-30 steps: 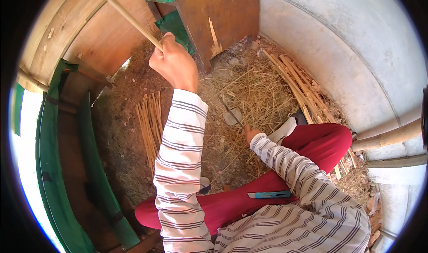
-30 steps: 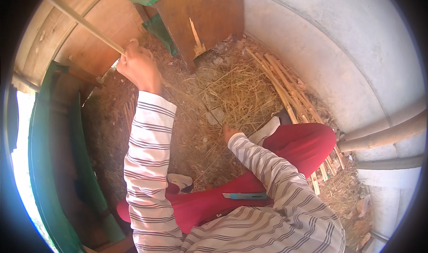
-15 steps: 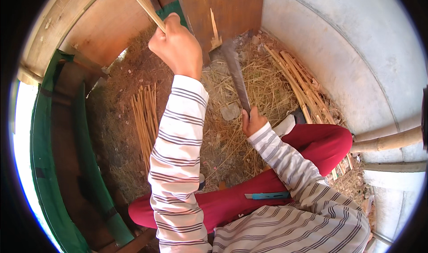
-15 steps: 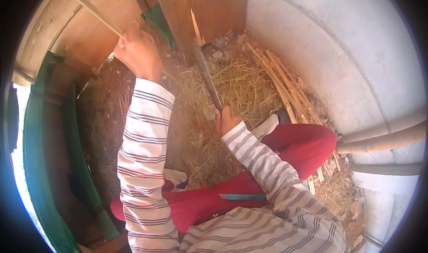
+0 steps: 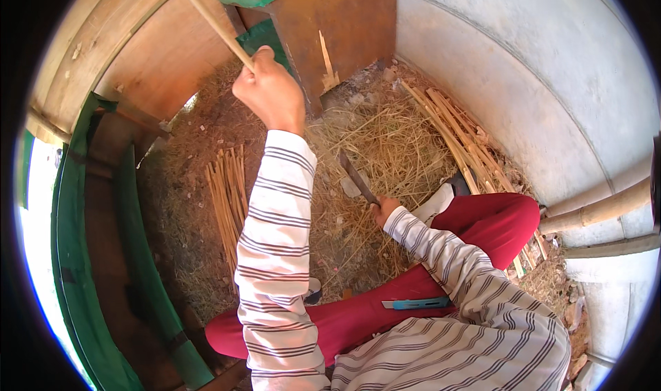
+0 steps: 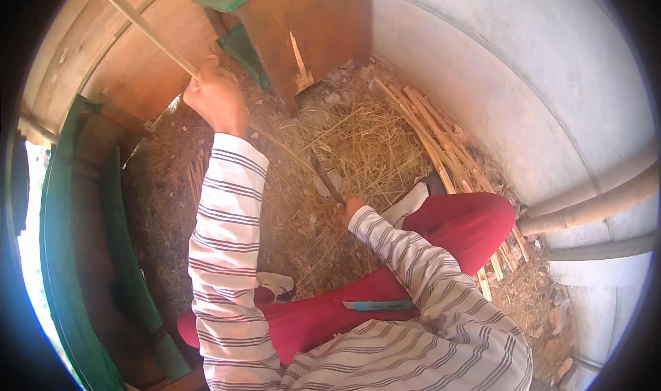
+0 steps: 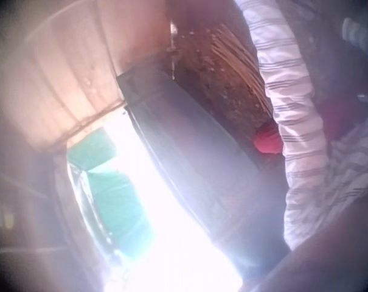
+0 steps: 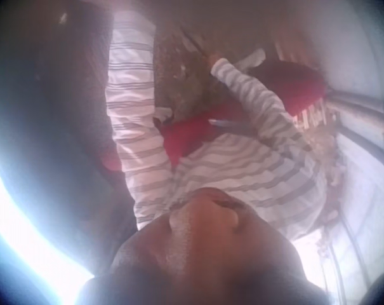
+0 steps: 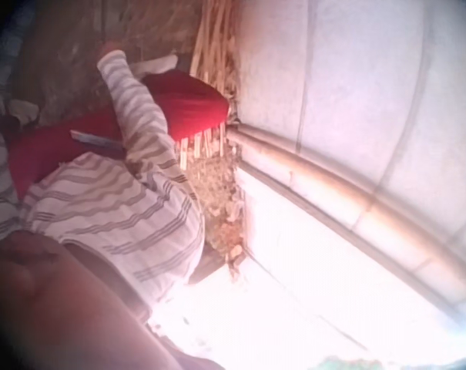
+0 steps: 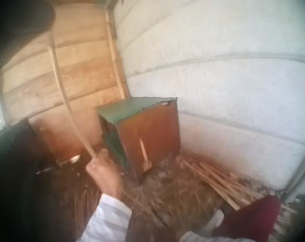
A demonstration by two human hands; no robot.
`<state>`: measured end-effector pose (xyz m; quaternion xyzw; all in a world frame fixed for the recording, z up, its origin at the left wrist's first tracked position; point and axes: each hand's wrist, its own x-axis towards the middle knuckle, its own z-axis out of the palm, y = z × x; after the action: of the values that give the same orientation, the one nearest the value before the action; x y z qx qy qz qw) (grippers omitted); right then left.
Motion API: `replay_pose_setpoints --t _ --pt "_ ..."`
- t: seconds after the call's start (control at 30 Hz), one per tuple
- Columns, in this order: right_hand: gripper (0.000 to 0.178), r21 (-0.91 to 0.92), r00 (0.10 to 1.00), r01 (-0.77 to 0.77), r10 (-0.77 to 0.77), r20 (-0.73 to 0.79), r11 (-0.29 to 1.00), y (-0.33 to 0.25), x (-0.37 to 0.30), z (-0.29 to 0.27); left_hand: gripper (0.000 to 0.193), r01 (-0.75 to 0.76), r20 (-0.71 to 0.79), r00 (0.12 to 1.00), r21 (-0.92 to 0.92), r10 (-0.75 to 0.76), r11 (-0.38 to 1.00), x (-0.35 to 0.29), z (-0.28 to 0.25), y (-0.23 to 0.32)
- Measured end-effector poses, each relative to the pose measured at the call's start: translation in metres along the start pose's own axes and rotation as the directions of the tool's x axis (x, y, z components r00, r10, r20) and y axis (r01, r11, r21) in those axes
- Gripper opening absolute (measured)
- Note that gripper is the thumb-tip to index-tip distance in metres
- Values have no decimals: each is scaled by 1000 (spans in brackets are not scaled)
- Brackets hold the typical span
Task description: The person sits on the ground and uses a machete to split long bamboo poles into thin strips. They hold the bamboo vertically and strike it with the blade to separate the sections, then use a small blue knife to further refine the strips.
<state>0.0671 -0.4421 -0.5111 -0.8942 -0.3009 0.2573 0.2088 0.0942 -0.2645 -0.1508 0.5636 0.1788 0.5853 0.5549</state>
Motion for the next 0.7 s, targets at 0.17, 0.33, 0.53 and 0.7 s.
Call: replay_pose_setpoints --t 0.17,0.33,0.53,0.7 --pt "37 117 998 -58 59 -5 991 -20 -2 -29 39 -34 76 996 -13 35 999 -10 10 -2" --pt "27 887 923 -307 335 188 346 -40 -21 -64 27 -24 153 988 64 14 998 -8 14 -5" --pt "26 341 717 359 -23 -697 869 -77 -44 -80 28 -340 134 938 182 320 922 10 7 -22" --pt "35 -147 991 -128 131 8 981 -2 -6 17 19 -283 124 957 216 261 934 9 11 -20"
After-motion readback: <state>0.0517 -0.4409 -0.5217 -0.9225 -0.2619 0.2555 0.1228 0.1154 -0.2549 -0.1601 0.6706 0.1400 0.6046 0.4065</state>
